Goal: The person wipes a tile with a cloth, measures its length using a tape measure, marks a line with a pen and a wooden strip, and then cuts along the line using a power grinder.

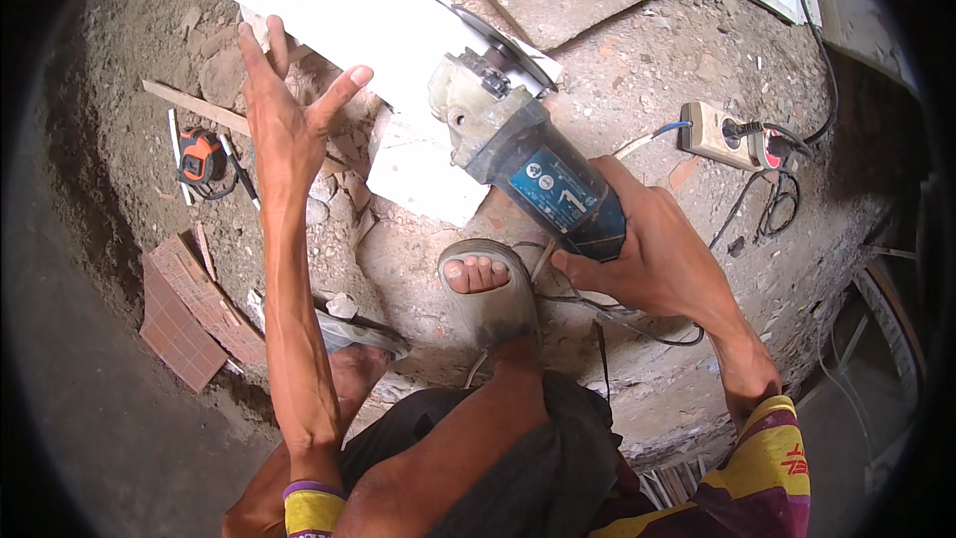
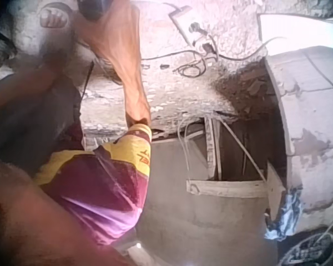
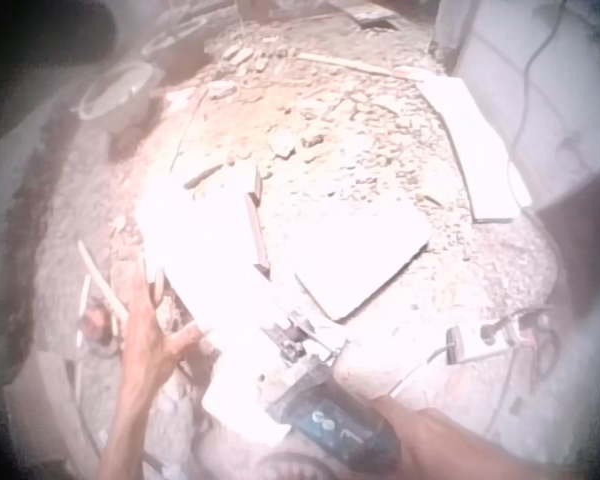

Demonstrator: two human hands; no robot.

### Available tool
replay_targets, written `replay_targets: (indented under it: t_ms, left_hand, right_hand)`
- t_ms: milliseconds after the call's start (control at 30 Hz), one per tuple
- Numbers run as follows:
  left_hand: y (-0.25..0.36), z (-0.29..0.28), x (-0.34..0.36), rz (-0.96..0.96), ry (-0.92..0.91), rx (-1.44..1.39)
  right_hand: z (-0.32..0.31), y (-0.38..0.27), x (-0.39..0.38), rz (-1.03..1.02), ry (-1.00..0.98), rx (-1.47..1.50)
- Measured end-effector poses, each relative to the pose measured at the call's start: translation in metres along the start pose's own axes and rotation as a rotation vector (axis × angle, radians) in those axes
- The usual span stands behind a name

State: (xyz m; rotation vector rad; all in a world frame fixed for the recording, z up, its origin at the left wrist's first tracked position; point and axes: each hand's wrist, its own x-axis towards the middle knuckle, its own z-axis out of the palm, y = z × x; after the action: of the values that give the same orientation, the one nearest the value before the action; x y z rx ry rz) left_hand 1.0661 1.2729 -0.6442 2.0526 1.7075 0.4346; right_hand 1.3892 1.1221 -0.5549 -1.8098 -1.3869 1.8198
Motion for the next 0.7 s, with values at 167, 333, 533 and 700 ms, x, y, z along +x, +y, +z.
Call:
replay_targets:
  t_ms: [167,333,533,700]
  left_hand:
    - [-0.003,0.000,0.001,-0.002,0.005,0.011]
    - [0.001,0.001,0.001,-0.002,0.007,-0.019]
    - [-0.003,0.001,-0.001,0.009,0.009,-0.029]
    - [0.004,-0.003,0.000,0.045,0.037,0.001]
  right_hand:
    - [0.000,-0.001,-0.003,0.025,-0.001,0.012]
    - [0.002,0.000,-0.005,0.014,0.011,-0.003]
    - [0.005,0.007,-0.006,0.015,0.018,0.004]
    - [0.006,0.012,-0.007,0.017,0.031,0.018]
